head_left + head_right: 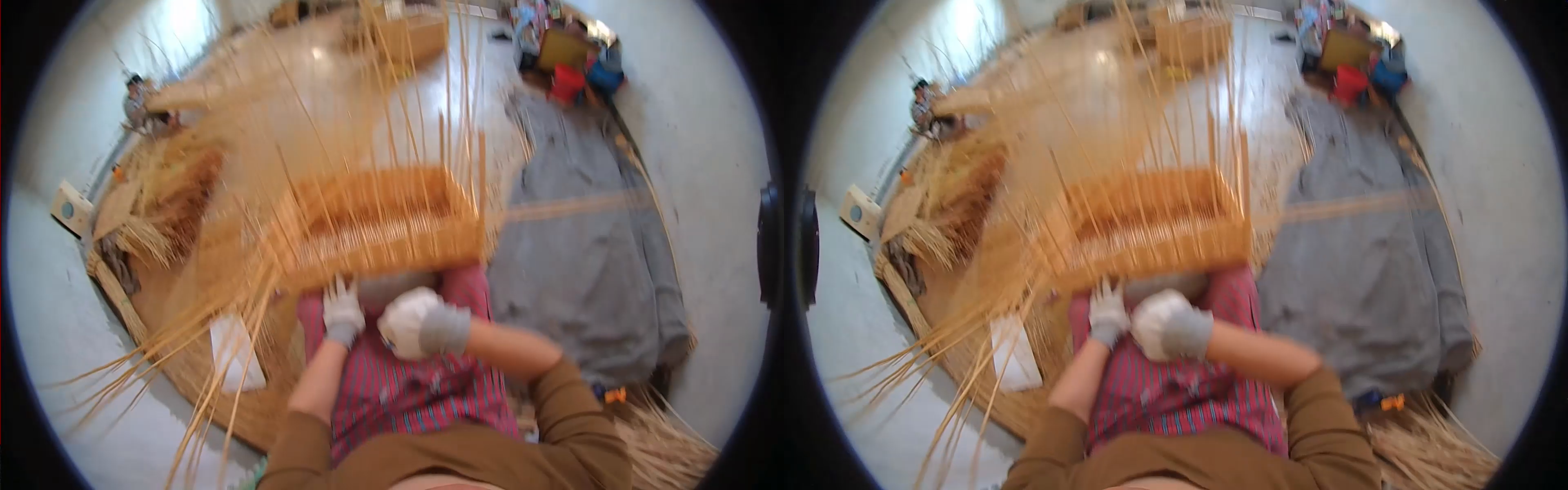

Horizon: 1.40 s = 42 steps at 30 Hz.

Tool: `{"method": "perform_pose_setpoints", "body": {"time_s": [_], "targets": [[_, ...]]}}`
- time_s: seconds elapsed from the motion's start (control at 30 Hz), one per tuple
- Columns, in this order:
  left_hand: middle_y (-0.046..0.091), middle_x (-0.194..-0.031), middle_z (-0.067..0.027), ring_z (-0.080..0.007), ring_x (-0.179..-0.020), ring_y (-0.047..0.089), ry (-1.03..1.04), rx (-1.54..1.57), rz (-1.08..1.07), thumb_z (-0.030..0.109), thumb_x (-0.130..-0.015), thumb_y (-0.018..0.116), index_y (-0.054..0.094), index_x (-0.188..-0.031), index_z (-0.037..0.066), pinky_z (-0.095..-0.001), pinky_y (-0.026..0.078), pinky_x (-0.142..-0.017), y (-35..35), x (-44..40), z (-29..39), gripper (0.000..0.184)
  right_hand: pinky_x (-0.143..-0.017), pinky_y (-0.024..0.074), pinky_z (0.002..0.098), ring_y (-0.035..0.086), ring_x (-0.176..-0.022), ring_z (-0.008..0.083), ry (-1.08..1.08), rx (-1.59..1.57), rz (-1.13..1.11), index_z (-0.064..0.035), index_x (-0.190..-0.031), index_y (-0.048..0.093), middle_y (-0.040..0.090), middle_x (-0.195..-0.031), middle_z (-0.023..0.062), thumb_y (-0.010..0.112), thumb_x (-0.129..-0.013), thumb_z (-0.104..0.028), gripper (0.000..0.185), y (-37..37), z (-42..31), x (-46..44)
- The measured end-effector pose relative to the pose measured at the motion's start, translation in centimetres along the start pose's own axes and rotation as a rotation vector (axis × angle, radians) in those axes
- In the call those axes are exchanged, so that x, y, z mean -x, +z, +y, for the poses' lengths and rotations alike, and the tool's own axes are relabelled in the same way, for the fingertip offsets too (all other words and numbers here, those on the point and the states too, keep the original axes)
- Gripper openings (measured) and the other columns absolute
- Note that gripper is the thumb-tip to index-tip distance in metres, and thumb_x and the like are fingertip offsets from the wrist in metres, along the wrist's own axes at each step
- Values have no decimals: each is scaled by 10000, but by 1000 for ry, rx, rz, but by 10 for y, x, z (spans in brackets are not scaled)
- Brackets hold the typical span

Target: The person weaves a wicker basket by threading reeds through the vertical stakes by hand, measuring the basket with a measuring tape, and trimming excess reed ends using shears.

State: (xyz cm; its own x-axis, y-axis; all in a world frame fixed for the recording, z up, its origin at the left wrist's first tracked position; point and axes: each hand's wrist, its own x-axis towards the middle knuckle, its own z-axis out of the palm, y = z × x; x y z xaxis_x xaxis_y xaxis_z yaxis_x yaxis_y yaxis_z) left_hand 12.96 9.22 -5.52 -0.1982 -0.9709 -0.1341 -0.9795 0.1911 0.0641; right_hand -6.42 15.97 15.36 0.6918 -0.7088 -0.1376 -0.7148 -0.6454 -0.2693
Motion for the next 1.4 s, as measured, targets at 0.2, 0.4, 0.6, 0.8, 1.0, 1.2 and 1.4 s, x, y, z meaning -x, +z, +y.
{"method": "perform_pose_setpoints", "body": {"time_s": [0.2, 0.4, 0.6, 0.8, 1.0, 1.2, 1.4], "targets": [[177, -1603, -200, -389, -1296, 492, 5, -72, -41, 238, -809, 725, 232, -1554, 248, -462, 444, -1053, -6, 2, 12, 894, -447, 433, 368, 452, -414, 213, 40, 246, 474, -122, -559, 600, 542, -569, 28, 664, -618, -196, 114, -83, -153, 38], [71, -1633, -177, -367, -1283, 510, -92, -5, -235, 228, -814, 723, 156, -1568, 342, -412, 475, -1025, -30, 2, 19, 950, -515, 446, 362, 494, -543, 218, -128, 13, 394, -126, -604, 581, 553, -638, 30, 647, -647, -199, 108, -75, -146, 45], [297, -1554, -202, -395, -1266, 521, -94, 107, -224, 357, -809, 735, 287, -1526, 294, -467, 455, -1040, -35, 1, 11, 848, -595, 461, 354, 545, -698, 224, -396, -278, 304, -130, -658, 558, 566, -721, 31, 626, -682, -203, 103, -73, -131, 66], [595, -1295, -177, -309, -1136, 619, 113, 736, 151, 171, -921, 635, 550, -1343, 114, -399, 494, -975, -34, -41, -18, 434, -718, 545, 355, 670, -778, 225, -75, -1081, 164, -59, -927, 651, 660, -826, 68, 703, -850, -107, 104, 24, -39, 51], [707, -963, -92, -217, -950, 662, 84, 1420, 430, 129, -1010, 498, 656, -1107, 30, -311, 517, -878, -61, -135, 29, 210, -798, 571, 338, 673, -954, 205, 569, -903, 646, -74, -1365, 474, 657, -1073, 100, 685, -859, -42, 549, 92, 82, -22], [634, -736, -49, -194, -651, 610, 77, 1144, 33, 332, -1034, 448, 639, -936, 89, -378, 531, -645, -60, -195, 42, 324, -1079, 414, 339, 479, -1331, 271, 474, -640, 543, -92, -1527, 289, 489, -1429, 191, 699, -803, -46, 834, 137, 138, -89], [643, -867, -117, -271, -751, 653, 6, 1077, 148, 268, -1000, 513, 595, -1172, 78, -398, 542, -697, -89, -148, 33, 269, -940, 500, 405, 621, -1110, 355, 420, -559, 653, -19, -1507, 277, 620, -1237, 197, 741, -837, -225, 841, 109, 149, -68]]}}
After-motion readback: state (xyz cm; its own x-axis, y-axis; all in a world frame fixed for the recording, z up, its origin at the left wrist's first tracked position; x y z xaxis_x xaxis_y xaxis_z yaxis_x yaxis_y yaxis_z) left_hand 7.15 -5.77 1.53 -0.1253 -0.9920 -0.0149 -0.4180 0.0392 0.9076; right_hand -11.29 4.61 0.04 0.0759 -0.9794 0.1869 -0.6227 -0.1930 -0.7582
